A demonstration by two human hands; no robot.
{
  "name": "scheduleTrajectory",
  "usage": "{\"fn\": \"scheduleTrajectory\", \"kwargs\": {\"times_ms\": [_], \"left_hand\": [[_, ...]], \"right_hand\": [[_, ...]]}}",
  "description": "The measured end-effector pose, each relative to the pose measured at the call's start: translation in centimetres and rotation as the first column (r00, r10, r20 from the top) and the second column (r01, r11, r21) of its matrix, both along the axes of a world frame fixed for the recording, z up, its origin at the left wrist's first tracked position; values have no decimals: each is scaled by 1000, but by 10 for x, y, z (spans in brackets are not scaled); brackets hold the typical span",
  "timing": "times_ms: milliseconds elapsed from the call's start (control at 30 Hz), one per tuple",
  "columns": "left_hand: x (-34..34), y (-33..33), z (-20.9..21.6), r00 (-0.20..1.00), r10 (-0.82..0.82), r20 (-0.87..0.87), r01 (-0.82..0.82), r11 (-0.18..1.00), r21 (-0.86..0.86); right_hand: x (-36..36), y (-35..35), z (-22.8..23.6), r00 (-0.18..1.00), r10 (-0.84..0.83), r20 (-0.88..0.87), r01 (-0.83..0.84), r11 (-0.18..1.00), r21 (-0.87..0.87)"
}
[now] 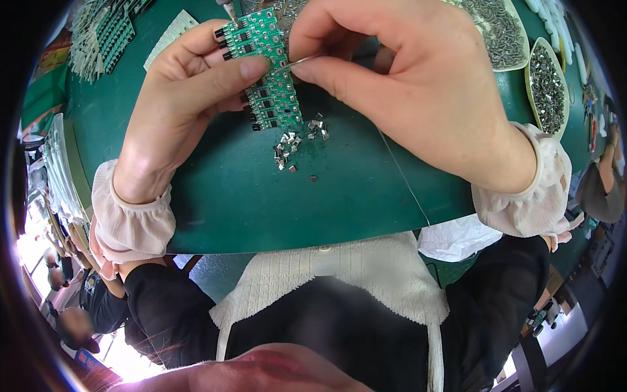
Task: The recorder is assembling small electronic components into pins on green circuit boards at a workstation.
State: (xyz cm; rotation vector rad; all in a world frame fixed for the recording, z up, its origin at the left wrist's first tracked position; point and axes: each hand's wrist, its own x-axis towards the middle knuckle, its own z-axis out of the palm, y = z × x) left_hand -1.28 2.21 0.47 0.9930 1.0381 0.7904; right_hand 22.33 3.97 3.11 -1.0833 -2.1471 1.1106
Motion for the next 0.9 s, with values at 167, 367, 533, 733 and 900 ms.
{"fn": "scheduleTrajectory", "kwargs": {"times_ms": [167,367,533,733,900], "left_hand": [[0,1,2,995,-37,95,44,996,-73],[-4,3,-4,985,-4,173,21,995,-99],[1,4,-1,994,8,108,1,996,-84],[-3,6,-4,954,-73,290,110,987,-114],[-3,4,-5,940,-89,330,104,994,-28]], "right_hand": [[-1,7,0,990,139,11,-138,964,226],[-11,24,21,949,222,224,-291,891,349],[-19,21,42,880,41,473,17,993,-117],[-22,11,27,905,37,424,-102,986,132],[-7,19,16,950,165,263,-267,868,418]]}}
